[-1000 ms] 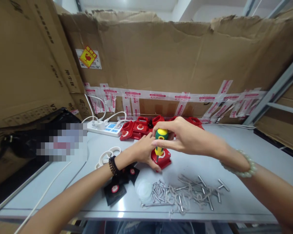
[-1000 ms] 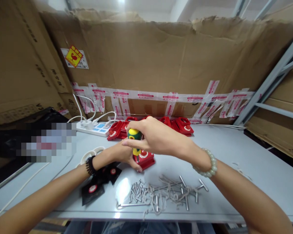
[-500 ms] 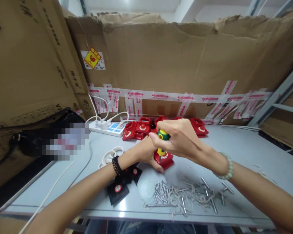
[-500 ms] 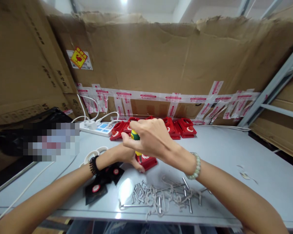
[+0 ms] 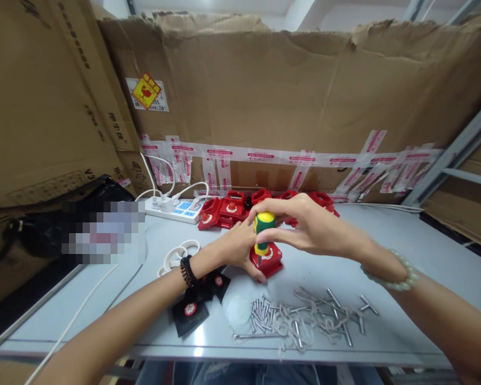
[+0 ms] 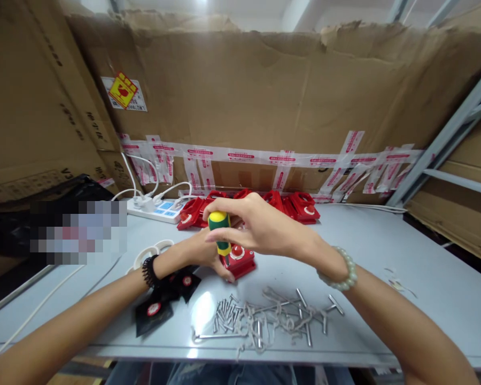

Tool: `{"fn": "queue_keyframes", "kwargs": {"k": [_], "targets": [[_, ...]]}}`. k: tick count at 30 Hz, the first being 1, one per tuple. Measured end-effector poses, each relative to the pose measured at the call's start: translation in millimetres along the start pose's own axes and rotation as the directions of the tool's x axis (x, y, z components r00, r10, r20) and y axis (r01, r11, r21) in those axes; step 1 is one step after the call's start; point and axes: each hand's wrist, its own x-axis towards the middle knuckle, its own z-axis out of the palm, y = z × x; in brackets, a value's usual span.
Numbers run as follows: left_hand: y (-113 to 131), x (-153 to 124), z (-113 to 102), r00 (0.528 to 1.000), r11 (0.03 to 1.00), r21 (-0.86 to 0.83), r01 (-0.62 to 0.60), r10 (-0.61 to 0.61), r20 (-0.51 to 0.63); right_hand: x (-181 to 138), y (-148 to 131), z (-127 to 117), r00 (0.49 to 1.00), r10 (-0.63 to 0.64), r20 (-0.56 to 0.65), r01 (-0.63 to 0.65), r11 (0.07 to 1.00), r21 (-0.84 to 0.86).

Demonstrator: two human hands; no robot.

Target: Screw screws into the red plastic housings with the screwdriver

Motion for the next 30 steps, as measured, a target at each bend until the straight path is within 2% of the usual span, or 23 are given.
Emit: {"fn": "queue_keyframes", "kwargs": {"k": [4, 8, 11, 15, 18, 21, 23, 27, 28, 30], "targets": [[-1.7, 0.0, 2.4, 0.998, 0.998, 0.006, 0.06, -0.06, 0.033, -0.4, 1.2, 17.0, 0.973, 0.032, -0.228, -0.076, 0.98, -0.186], [-5.8, 0.5, 6.8, 0.997, 0.997, 0.03, 0.078, -0.078, 0.026, 1.4, 1.9, 31.0, 0.924, 0.042, -0.379, -0.138, 0.963, -0.232], [-13.3, 1.9, 14.5, 0.996, 0.995, 0.054, 0.087, -0.088, 0.01, 6.9, -2.7, 36.9, 0.896, 0.067, -0.44, -0.179, 0.959, -0.219], [-17.7, 2.6, 19.3, 0.997, 0.998, -0.036, 0.057, -0.059, -0.046, 15.3, -6.6, 42.1, 0.847, 0.105, -0.52, -0.212, 0.965, -0.151], [-11.0, 1.8, 13.1, 0.997, 0.999, -0.048, -0.012, 0.008, -0.072, 16.2, -2.7, 40.8, 0.851, 0.122, -0.511, -0.167, 0.985, -0.042], [-2.0, 1.4, 5.0, 0.998, 1.0, -0.005, -0.001, 0.001, -0.058, 10.6, 1.3, 29.1, 0.848, 0.178, -0.498, -0.159, 0.984, 0.081], [1.8, 1.8, 2.1, 0.998, 1.0, 0.019, 0.025, -0.024, -0.06, 4.1, 0.9, 15.6, 0.799, 0.193, -0.57, -0.166, 0.981, 0.101], [4.4, 2.7, 0.1, 0.999, 0.999, 0.045, 0.024, -0.022, -0.033, -14.4, -4.9, -12.3, 0.622, 0.152, -0.768, -0.225, 0.974, 0.011], [4.7, 2.3, -1.2, 0.999, 0.999, 0.036, 0.022, -0.021, -0.025, -20.3, -5.8, -16.8, 0.59, 0.138, -0.796, -0.246, 0.969, -0.014], [5.4, 0.7, -6.4, 1.0, 1.0, -0.017, 0.022, -0.022, -0.005, -33.4, -5.0, -21.5, 0.559, 0.114, -0.821, -0.285, 0.956, -0.062]]}}
